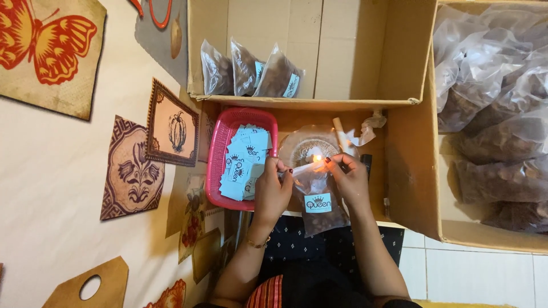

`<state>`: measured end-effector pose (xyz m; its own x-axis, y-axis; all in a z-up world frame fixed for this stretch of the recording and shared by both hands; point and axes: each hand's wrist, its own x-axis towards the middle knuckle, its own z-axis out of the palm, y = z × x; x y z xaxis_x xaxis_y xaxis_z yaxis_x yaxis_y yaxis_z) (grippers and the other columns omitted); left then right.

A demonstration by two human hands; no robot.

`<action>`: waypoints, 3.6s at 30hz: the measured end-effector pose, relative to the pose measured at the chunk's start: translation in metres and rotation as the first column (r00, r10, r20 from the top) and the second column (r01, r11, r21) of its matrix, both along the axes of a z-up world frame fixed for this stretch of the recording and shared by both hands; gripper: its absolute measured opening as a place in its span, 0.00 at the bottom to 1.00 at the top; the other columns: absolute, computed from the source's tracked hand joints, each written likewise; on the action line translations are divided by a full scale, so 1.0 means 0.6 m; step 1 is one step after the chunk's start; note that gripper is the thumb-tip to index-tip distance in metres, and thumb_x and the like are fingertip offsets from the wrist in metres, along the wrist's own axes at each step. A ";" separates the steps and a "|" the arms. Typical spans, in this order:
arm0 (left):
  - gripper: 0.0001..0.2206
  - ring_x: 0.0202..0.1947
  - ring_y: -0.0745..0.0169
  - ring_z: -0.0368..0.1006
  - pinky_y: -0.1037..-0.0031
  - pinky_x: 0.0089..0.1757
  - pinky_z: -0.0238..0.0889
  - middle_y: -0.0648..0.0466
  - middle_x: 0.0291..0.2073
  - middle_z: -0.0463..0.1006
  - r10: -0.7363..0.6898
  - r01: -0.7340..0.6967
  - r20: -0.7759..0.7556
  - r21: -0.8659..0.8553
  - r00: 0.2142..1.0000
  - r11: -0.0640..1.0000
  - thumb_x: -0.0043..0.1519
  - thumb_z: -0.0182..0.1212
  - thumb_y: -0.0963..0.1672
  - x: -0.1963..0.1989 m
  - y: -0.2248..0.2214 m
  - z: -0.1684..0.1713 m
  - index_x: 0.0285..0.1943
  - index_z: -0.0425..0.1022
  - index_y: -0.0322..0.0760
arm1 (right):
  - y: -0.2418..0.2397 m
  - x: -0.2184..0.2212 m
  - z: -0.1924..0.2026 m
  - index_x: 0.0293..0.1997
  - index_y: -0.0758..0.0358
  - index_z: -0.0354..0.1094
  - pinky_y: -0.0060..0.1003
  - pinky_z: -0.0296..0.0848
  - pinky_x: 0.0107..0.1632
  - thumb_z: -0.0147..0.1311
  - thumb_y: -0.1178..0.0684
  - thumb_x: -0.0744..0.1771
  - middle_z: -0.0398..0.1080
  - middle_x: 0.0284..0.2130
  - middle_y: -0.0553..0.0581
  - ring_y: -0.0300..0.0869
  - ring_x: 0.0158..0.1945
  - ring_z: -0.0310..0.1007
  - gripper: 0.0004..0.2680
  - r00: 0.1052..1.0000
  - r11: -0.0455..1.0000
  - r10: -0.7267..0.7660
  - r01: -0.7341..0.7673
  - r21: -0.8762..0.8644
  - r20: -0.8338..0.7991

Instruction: Manually sealing small plastic bags containing food items using a candle flame and applying labels.

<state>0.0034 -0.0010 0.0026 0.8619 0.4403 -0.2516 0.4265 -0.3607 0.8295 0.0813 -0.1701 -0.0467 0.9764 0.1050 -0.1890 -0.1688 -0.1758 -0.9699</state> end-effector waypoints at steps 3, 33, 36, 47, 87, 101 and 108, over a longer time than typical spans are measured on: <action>0.07 0.40 0.29 0.80 0.49 0.40 0.73 0.39 0.42 0.84 -0.010 0.009 0.023 0.008 1.000 1.000 0.62 0.57 0.40 -0.004 -0.001 -0.002 0.45 0.64 0.40 | 0.002 -0.003 0.004 0.29 0.62 0.78 0.30 0.72 0.40 0.63 0.60 0.64 0.73 0.20 0.54 0.35 0.29 0.67 0.02 1.000 1.000 0.000 -0.001 0.023 0.013; 0.05 0.33 0.51 0.78 0.66 0.36 0.73 0.55 0.27 0.76 -0.342 0.179 0.497 0.347 0.797 0.921 0.55 0.68 0.40 -0.062 -0.058 0.048 0.37 0.81 0.44 | -0.101 -0.059 0.060 0.36 0.66 0.76 0.40 0.70 0.48 0.62 0.62 0.65 0.72 0.33 0.59 0.48 0.40 0.72 0.01 0.813 0.949 0.270 -0.316 0.002 0.516; 0.05 0.33 0.53 0.79 0.67 0.36 0.74 0.55 0.28 0.77 -0.343 0.188 0.489 0.338 0.802 0.922 0.55 0.68 0.40 -0.069 -0.060 0.046 0.37 0.82 0.44 | -0.105 -0.059 0.056 0.34 0.64 0.76 0.40 0.69 0.47 0.61 0.61 0.65 0.74 0.32 0.57 0.48 0.38 0.71 0.00 0.785 0.953 0.260 -0.302 -0.019 0.563; 0.04 0.32 0.52 0.78 0.67 0.35 0.73 0.54 0.26 0.77 -0.338 0.174 0.474 0.358 0.813 0.918 0.56 0.68 0.39 -0.088 -0.069 0.061 0.37 0.82 0.42 | -0.108 -0.089 0.088 0.72 0.60 0.44 0.38 0.63 0.61 0.61 0.52 0.64 0.70 0.54 0.63 0.43 0.59 0.66 0.30 0.902 0.888 0.213 -0.339 0.311 0.375; 0.04 0.32 0.54 0.78 0.70 0.36 0.73 0.53 0.27 0.76 -0.377 0.197 0.499 0.377 0.780 0.905 0.57 0.68 0.39 -0.090 -0.077 0.081 0.39 0.82 0.40 | -0.099 -0.094 0.059 0.35 0.51 0.80 0.45 0.57 0.65 0.68 0.51 0.62 0.72 0.41 0.52 0.52 0.57 0.61 0.03 0.707 0.945 0.327 -0.245 -0.216 0.628; 0.04 0.31 0.54 0.77 0.70 0.35 0.73 0.53 0.27 0.76 -0.398 0.192 0.503 0.412 0.767 0.891 0.57 0.68 0.39 -0.092 -0.074 0.077 0.38 0.81 0.40 | -0.098 -0.099 0.062 0.35 0.52 0.79 0.46 0.60 0.61 0.66 0.53 0.63 0.72 0.42 0.52 0.52 0.54 0.61 0.02 0.731 0.944 0.330 -0.246 -0.220 0.597; 0.04 0.30 0.53 0.77 0.69 0.34 0.73 0.53 0.27 0.75 -0.399 0.153 0.513 0.456 0.760 0.877 0.56 0.69 0.40 -0.091 -0.065 0.066 0.38 0.81 0.41 | -0.095 -0.092 0.054 0.37 0.53 0.79 0.45 0.60 0.60 0.67 0.55 0.62 0.75 0.44 0.52 0.51 0.54 0.62 0.04 0.742 0.944 0.329 -0.269 -0.190 0.584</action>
<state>-0.0513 -0.0398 0.0424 0.8813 0.1096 0.4597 -0.2549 -0.7088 0.6577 0.0262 -0.2268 -0.0146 0.8122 0.4232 0.4015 0.5177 -0.2057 -0.8305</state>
